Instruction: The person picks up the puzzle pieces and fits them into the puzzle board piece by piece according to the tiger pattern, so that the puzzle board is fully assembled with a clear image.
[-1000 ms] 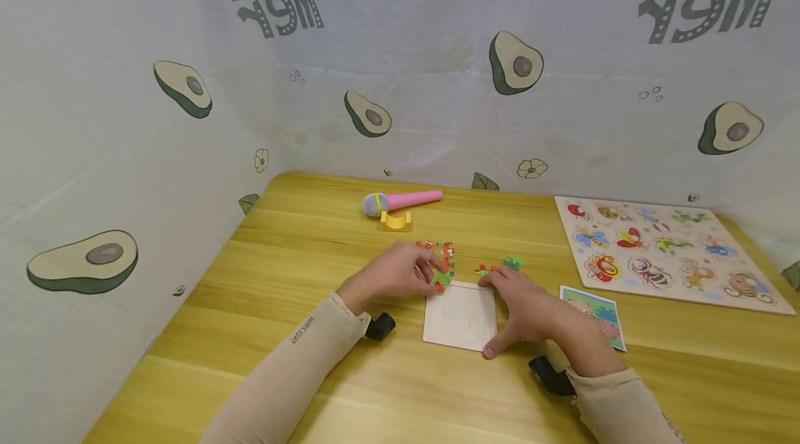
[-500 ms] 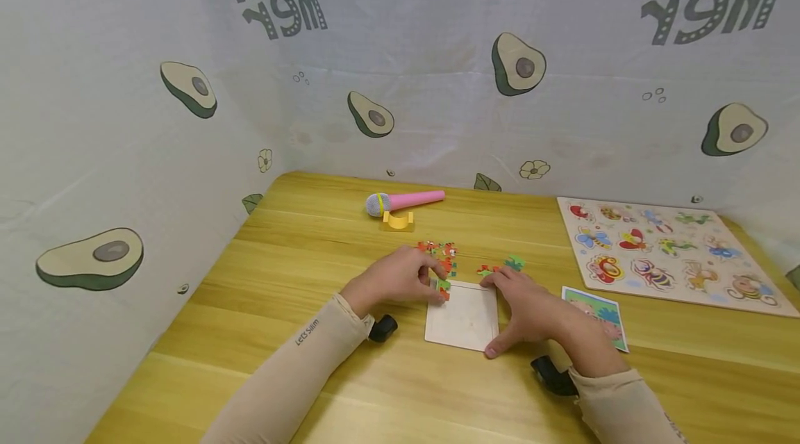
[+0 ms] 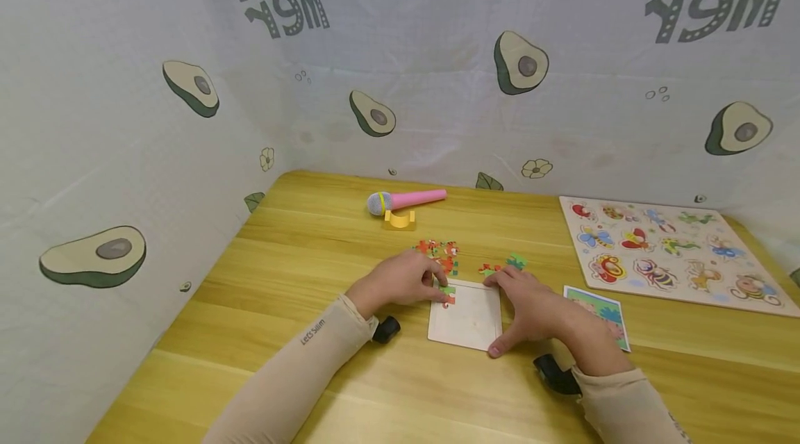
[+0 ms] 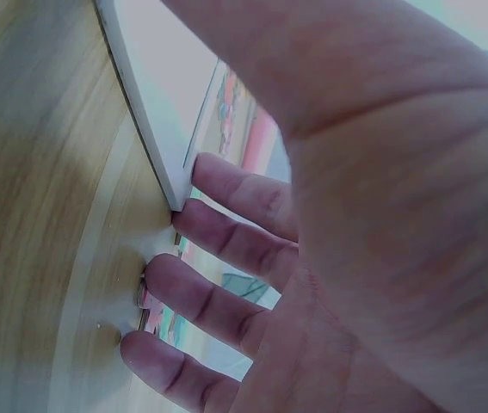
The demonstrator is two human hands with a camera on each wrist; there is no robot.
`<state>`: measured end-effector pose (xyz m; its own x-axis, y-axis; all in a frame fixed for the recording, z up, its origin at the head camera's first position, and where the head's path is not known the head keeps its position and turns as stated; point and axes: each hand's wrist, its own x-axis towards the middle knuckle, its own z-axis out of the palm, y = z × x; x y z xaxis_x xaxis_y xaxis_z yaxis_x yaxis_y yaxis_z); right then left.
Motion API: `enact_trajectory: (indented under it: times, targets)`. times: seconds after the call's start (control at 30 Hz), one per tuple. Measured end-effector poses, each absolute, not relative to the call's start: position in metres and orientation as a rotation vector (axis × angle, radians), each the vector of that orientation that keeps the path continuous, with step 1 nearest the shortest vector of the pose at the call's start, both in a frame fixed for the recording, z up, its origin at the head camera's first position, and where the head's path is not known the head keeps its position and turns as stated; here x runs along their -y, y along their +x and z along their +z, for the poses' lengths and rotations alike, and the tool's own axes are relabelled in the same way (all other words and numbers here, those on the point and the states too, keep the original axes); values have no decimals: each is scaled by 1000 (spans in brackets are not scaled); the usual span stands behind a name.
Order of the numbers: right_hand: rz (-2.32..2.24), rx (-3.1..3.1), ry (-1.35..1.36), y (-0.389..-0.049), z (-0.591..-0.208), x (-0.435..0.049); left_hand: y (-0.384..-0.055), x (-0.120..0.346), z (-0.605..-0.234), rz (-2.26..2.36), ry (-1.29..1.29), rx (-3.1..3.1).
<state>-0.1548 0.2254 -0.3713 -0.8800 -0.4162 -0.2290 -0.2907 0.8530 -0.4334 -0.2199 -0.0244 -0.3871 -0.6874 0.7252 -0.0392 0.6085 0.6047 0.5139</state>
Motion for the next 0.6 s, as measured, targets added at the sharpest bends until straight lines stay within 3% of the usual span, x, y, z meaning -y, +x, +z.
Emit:
enact_trajectory:
  times: [0.6]
  targets:
    - [-553,-2712,-500,-155,-371,-224,-221,22,-392,676,1117,-2646]
